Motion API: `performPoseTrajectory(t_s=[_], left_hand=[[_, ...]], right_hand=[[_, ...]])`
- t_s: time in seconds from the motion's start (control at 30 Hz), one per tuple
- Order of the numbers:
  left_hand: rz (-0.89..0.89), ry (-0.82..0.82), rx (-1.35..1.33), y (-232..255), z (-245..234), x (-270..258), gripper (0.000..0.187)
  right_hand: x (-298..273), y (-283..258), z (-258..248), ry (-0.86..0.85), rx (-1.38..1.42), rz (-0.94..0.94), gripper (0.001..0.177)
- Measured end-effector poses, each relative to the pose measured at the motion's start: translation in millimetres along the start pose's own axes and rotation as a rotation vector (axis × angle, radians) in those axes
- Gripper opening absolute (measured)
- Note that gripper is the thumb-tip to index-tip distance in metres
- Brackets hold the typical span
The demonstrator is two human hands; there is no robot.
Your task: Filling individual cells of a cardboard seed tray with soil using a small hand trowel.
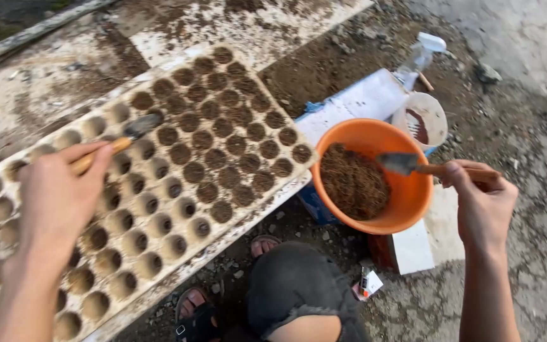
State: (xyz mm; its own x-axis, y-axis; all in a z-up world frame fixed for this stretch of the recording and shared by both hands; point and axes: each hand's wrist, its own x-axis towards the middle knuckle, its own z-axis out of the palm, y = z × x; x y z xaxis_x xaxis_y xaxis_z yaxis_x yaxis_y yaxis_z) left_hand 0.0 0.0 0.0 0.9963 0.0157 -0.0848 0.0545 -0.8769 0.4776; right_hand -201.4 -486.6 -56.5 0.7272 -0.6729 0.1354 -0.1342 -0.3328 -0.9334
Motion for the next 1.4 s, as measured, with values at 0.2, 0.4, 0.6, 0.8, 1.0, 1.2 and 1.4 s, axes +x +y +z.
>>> performPoseTrajectory(t_s=[0.2, 0.4, 0.6, 0.8, 1.0, 1.2, 1.4], left_hand=[[0.177, 0.172, -0.117, -79, 41, 25, 0.018], [0.209, 0.079, -0.220, -98, 48, 32, 0.019], [0.083, 0.061, -0.117, -56, 29, 19, 0.020], [0.081, 0.078, -0.057, -47, 23, 13, 0.023], [0.104, 0.115, 0.040, -29, 15, 6, 0.022], [0.041, 0.108, 0.144, -18, 9, 6, 0.021], [0.069, 0.078, 0.114, -11, 5, 5, 0.020]], right_hand=[[7, 15, 10, -0.089, -0.334, -0.213, 0.015], [45, 28, 52, -0.290, -0.427, -0.255, 0.020], [75, 38, 62, -0.359, -0.319, -0.043, 0.014], [90, 38, 71, -0.427, -0.232, -0.011, 0.013], [92, 33, 66, -0.388, -0.272, 0.146, 0.016], [90, 34, 62, -0.345, -0.129, 0.231, 0.017], [89, 33, 55, -0.311, -0.024, 0.314, 0.019]])
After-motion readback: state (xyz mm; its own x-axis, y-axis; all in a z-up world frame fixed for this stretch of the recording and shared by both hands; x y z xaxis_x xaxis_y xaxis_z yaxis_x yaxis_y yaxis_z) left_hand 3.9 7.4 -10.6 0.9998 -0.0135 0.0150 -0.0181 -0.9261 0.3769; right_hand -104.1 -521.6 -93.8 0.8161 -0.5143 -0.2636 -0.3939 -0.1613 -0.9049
